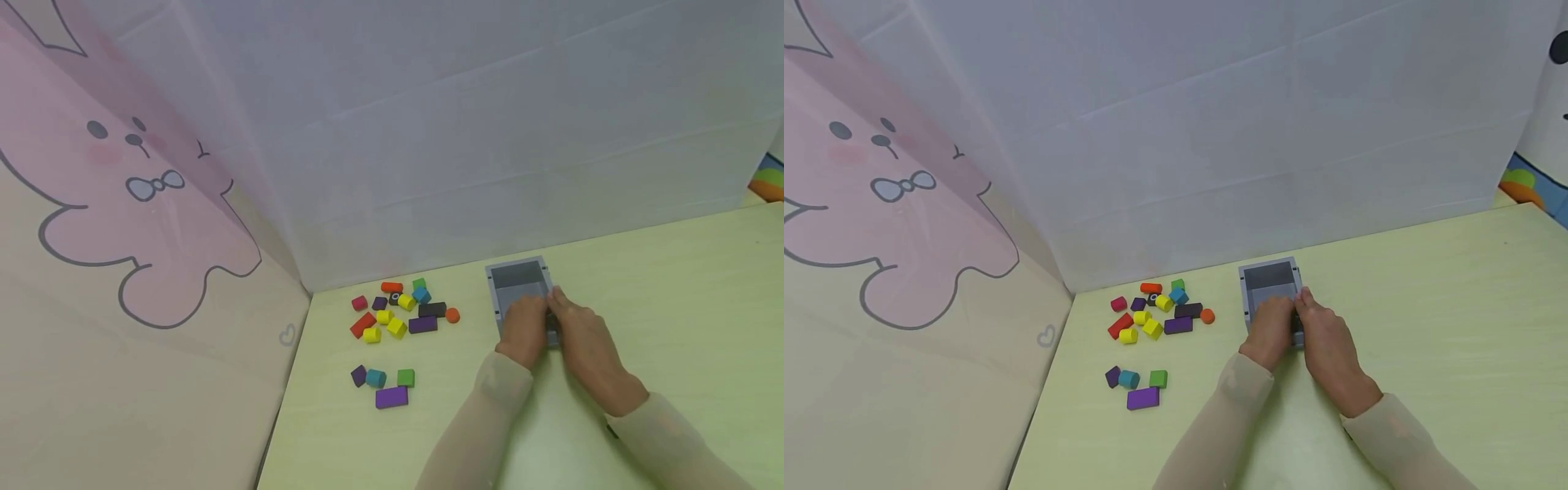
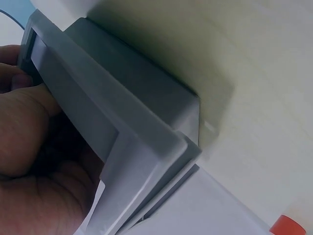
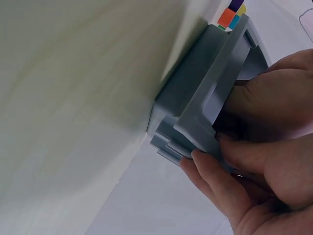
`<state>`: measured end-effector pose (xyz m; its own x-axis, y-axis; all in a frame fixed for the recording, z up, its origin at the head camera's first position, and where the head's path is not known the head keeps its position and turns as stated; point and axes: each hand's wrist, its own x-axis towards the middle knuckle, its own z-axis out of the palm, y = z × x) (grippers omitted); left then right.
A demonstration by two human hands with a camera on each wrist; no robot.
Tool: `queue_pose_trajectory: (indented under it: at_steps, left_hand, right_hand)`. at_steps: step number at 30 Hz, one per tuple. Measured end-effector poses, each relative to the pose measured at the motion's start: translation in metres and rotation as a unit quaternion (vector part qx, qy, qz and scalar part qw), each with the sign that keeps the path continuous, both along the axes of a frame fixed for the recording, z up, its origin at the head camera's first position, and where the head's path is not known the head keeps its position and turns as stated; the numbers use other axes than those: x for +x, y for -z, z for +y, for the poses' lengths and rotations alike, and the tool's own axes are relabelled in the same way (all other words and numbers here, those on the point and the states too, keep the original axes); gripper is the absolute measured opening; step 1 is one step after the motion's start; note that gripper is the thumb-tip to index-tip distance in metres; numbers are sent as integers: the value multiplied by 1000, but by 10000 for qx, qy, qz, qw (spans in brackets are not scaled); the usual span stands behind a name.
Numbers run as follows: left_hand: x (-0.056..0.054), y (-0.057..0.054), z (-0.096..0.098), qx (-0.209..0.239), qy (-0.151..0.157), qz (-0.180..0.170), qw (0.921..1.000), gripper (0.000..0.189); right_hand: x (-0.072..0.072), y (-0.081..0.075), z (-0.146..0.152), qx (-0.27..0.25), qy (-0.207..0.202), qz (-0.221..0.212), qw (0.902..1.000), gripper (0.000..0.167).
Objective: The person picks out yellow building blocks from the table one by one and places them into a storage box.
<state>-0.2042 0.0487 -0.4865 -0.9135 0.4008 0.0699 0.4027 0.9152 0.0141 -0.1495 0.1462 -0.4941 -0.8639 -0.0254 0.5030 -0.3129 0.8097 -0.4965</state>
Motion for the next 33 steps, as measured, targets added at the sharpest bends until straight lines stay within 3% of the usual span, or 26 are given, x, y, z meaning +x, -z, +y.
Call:
queue_pose_trajectory:
  at_steps: [13, 33]
  left_hand:
    - [-3, -1, 2, 79, -298, 25, 9995, 17]
    - [-1, 0, 3, -13, -275, 58, 9996, 17]
  right_hand:
    - [1, -3, -1, -154, -38, -23, 9999, 38]
    - [1, 3, 1, -275, -11, 218, 9994, 33]
